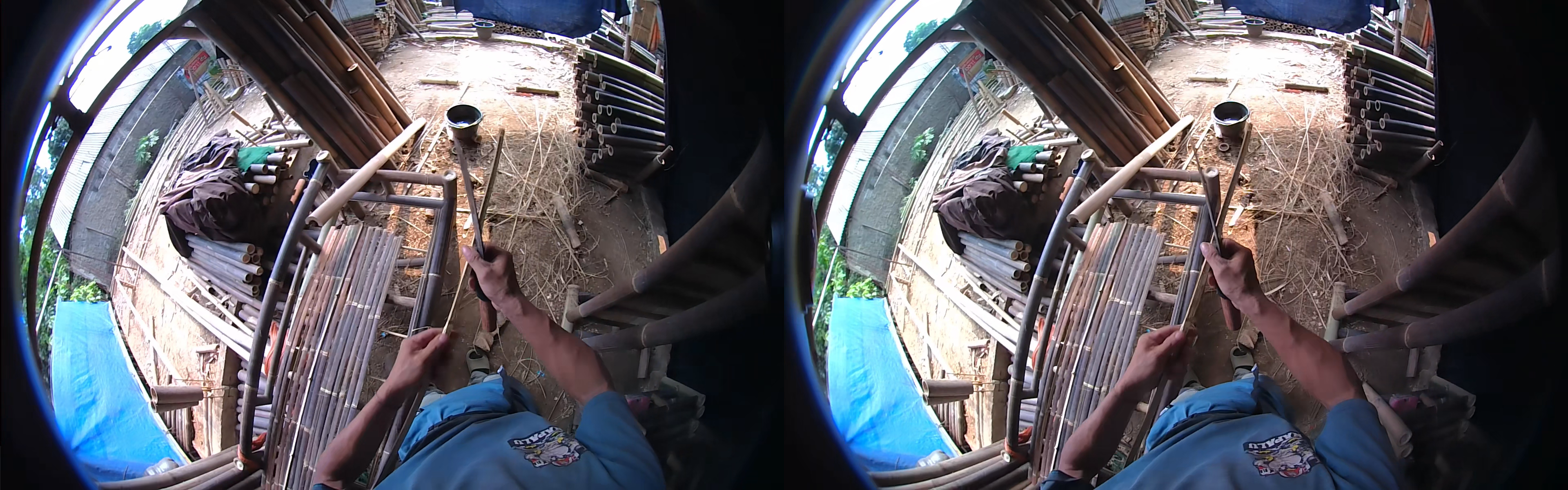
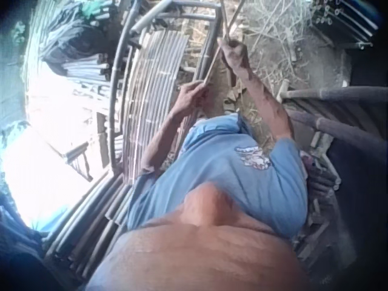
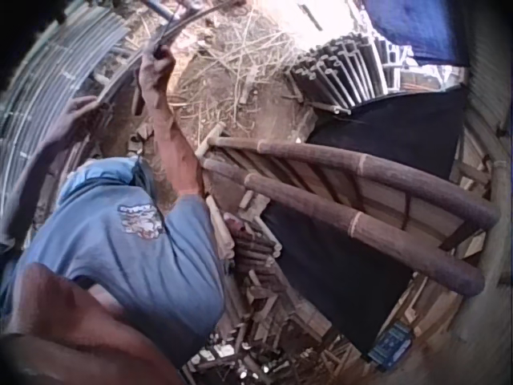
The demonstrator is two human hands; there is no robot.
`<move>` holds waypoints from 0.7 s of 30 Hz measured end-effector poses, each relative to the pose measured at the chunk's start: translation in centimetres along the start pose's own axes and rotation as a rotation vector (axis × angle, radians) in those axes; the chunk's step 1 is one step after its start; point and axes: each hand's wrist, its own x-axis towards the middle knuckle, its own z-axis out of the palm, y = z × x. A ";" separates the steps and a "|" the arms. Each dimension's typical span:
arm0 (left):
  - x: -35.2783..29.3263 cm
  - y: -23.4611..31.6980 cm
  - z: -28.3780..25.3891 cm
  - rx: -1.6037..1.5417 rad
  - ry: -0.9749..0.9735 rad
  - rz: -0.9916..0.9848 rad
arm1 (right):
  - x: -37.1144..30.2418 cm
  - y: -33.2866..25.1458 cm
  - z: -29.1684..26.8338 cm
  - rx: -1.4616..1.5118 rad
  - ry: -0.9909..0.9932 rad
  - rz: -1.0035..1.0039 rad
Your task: The person uses a machete to split long bamboo poles into thin strips. They repeatedly position a pole on a bamboo rack, strike it with the machete to split it, and then separate the resulting strips.
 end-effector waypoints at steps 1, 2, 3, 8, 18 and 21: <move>0.9 0.5 0.2 0.007 0.028 0.058 | 0.0 0.2 -0.1 -0.134 -0.036 -0.080; 1.5 0.9 0.2 0.015 0.056 0.117 | 0.2 0.0 -1.0 -0.359 -0.014 -0.205; 1.8 1.3 0.1 0.028 0.082 0.171 | 0.0 -0.9 -1.8 -0.580 0.014 -0.326; 1.4 2.0 -0.6 0.307 0.302 0.275 | -4.2 -0.9 -2.0 -1.023 -0.240 -0.643; -2.8 -0.2 -0.3 0.337 0.343 0.241 | 0.9 0.7 -3.1 -1.046 -0.062 -0.577; -8.2 -2.8 0.6 0.447 0.337 0.173 | 6.1 -0.5 -8.9 -1.080 -0.011 -0.313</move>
